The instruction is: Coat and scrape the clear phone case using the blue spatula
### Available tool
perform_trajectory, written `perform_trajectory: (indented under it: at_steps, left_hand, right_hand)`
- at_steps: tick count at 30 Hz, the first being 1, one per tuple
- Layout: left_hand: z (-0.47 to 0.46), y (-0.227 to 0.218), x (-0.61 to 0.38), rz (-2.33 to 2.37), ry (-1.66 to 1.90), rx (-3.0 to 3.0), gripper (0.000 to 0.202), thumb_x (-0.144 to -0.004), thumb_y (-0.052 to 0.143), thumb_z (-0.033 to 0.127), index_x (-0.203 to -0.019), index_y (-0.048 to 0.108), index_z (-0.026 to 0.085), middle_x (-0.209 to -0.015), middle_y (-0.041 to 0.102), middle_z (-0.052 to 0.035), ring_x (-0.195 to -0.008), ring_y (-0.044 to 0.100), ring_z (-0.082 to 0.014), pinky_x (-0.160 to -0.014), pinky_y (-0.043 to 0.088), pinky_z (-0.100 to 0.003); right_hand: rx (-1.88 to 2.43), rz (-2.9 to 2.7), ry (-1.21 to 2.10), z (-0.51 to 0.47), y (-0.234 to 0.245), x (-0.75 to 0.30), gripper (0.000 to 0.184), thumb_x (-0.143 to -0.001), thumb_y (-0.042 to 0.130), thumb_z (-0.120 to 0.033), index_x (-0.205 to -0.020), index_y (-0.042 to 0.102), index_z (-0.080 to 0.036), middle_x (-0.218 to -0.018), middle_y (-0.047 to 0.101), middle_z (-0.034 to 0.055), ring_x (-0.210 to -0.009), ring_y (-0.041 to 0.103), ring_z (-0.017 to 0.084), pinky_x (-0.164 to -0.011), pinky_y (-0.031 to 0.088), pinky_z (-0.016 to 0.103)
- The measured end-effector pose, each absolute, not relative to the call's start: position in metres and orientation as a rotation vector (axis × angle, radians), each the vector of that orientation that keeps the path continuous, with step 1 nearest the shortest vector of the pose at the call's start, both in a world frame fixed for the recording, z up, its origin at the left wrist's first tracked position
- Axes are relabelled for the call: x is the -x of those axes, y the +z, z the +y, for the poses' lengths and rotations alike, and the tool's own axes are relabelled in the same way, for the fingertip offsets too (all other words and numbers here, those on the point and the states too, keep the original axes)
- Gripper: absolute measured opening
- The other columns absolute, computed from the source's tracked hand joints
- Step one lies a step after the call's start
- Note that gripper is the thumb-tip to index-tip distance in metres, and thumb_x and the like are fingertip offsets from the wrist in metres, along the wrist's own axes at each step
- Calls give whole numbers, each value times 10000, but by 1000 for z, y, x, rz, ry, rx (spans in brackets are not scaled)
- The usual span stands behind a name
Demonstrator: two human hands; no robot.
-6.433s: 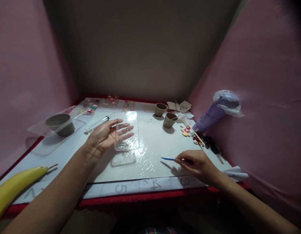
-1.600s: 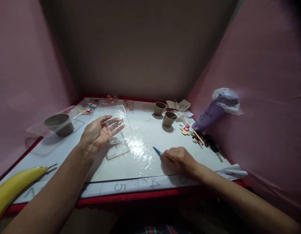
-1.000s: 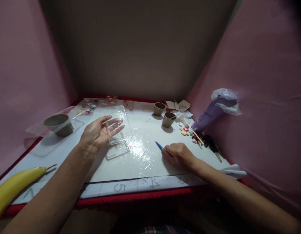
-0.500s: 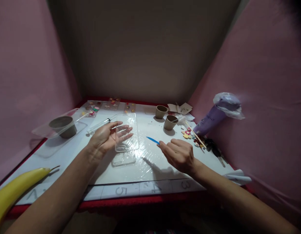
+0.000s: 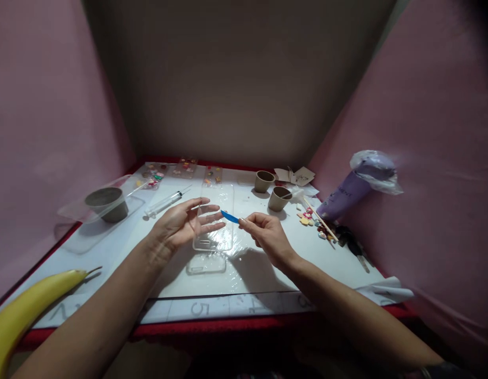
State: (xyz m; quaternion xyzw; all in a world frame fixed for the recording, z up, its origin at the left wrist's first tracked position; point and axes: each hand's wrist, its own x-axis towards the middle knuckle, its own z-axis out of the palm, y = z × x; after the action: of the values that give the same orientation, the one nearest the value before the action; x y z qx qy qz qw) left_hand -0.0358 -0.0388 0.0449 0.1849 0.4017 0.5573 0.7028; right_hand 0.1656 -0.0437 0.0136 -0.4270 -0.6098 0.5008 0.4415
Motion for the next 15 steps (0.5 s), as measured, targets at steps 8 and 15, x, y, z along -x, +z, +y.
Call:
perform_trajectory:
  at_steps: [8,15]
  left_hand:
    - [-41,48,35,905,1259,-378,91,-819,524,68,-767,570,127,-862,674,-145,-901,704,-350,-772,590,-535]
    - [-35,41,39,890,1234,-361,80,-835,505,77,-813,565,125,-908,670,-160,-929,701,-348,-771,595,-521]
  right_hand:
    - [1074,-1469,1257,-47,16,-176,340,-753,725,-477,-670,623,-163,-476,394,-80,-435,286,55,-434,186,232]
    - [1083,-1455,1270,-42,15,-172,337,-726,744,-465,-654,634,-155,-480,389,-75,-440,269,52,-422,163,234]
